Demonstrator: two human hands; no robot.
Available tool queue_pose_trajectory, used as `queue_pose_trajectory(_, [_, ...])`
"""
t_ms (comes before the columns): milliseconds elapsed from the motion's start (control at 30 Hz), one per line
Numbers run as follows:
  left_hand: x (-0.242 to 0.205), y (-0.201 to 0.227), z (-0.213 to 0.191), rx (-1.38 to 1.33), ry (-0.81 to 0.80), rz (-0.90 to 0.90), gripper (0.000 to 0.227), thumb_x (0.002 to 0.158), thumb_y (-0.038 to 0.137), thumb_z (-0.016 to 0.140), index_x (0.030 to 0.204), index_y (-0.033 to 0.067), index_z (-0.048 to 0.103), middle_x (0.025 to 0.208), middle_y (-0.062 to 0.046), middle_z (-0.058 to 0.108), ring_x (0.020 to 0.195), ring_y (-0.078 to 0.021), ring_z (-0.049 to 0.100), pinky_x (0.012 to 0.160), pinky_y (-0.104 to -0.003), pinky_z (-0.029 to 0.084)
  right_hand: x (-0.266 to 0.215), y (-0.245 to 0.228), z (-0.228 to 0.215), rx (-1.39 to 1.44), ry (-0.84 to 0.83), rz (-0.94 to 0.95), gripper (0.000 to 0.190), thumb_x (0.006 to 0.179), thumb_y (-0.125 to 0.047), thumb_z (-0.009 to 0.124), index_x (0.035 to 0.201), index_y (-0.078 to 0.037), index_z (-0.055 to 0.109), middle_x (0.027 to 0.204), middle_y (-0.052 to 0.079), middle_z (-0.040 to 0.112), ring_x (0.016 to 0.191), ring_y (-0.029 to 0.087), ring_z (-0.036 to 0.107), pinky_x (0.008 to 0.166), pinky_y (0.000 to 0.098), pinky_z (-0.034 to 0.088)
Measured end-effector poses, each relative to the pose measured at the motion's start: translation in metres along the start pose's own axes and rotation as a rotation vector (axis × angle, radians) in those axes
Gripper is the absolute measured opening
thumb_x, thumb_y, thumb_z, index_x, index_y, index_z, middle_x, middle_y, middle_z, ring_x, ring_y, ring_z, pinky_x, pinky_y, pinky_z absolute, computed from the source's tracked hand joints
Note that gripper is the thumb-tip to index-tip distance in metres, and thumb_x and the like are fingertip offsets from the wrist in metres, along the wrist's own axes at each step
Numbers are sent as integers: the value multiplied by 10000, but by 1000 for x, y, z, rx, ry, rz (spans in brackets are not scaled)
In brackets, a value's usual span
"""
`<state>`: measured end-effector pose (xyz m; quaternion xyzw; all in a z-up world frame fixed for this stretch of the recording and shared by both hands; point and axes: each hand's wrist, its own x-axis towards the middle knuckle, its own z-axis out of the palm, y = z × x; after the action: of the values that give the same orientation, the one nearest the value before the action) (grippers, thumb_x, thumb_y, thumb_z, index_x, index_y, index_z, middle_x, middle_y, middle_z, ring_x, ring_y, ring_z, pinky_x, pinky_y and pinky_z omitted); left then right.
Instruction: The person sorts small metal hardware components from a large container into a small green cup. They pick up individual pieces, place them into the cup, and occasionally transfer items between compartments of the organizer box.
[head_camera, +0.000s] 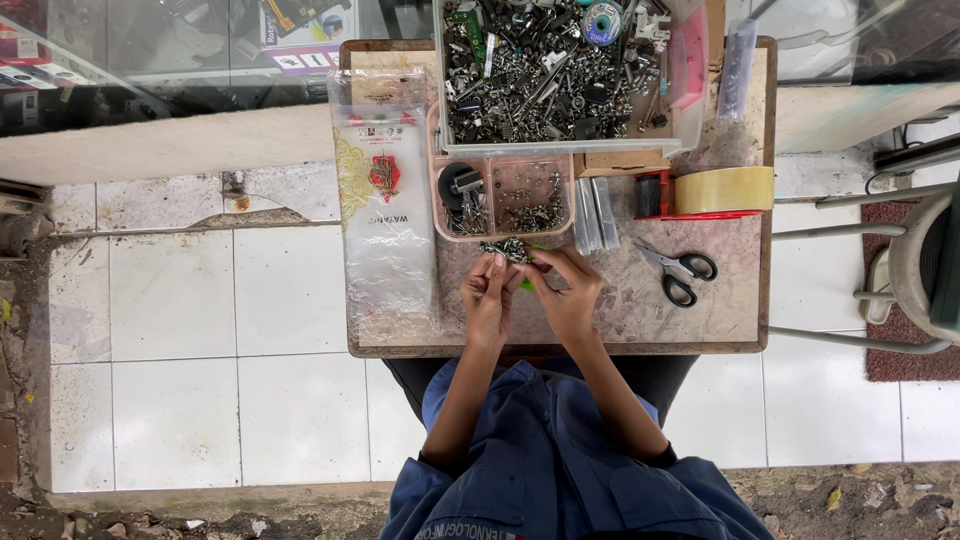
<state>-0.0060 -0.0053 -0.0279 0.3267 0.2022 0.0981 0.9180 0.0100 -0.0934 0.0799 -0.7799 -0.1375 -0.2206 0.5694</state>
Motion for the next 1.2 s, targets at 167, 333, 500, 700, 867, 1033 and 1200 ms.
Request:
queue_pose_trajectory(167, [-7, 6, 4, 31, -9, -2, 144, 856, 57, 551, 939, -59, 568, 840, -162, 659, 819, -268, 641, 754, -359, 546, -2, 2, -1, -50, -27, -47, 108, 769, 31, 659, 859, -28, 668, 676, 73, 581, 575, 210, 585, 522, 311, 488])
queue_pose_trajectory(333, [-10, 8, 4, 28, -22, 8, 136, 856, 56, 553, 914, -65, 573, 840, -175, 659, 837, -282, 634, 778, -381, 535, -3, 2, -1, -97, -63, -44, 95, 769, 22, 652, 839, -43, 648, 701, 58, 562, 598, 221, 591, 537, 319, 501])
queue_pose_trajectory(500, [-7, 13, -1, 1, -4, 18, 138, 867, 80, 543, 910, -46, 577, 894, -187, 651, 871, -281, 628, 804, -371, 528, -1, -3, -2, -63, -98, 7, 44, 806, -18, 640, 827, -53, 628, 690, 53, 539, 599, 212, 587, 541, 327, 495])
queue_pose_trajectory(700, [7, 19, -22, 187, 64, 309, 86, 864, 60, 549, 862, -22, 574, 737, -92, 649, 798, -196, 639, 763, -384, 526, 1, 7, -9, -272, -285, -86, 60, 776, -34, 667, 760, -75, 627, 661, 37, 535, 653, 187, 520, 594, 300, 447])
queue_pose_trajectory(867, [10, 10, -37, 343, 28, 446, 58, 852, 3, 552, 843, -49, 576, 676, -90, 624, 791, -166, 607, 744, -430, 528, -9, 23, -3, -387, -317, -114, 53, 759, -107, 702, 780, -132, 660, 698, -11, 559, 730, 144, 453, 638, 290, 405])
queue_pose_trajectory(1033, [18, -13, -62, 326, 24, 376, 100, 838, 11, 571, 925, -30, 598, 766, -79, 645, 798, -162, 626, 725, -385, 548, -2, 7, -5, -322, -312, -83, 87, 750, -98, 704, 820, -141, 676, 768, 4, 610, 758, 153, 464, 665, 294, 415])
queue_pose_trajectory(1200, [22, -20, -73, 267, 19, 336, 132, 845, 16, 559, 962, -37, 591, 830, -92, 635, 807, -179, 622, 731, -407, 548, 5, -8, -5, -182, -247, -120, 112, 740, -50, 709, 822, -118, 675, 751, 25, 614, 698, 173, 513, 620, 284, 447])
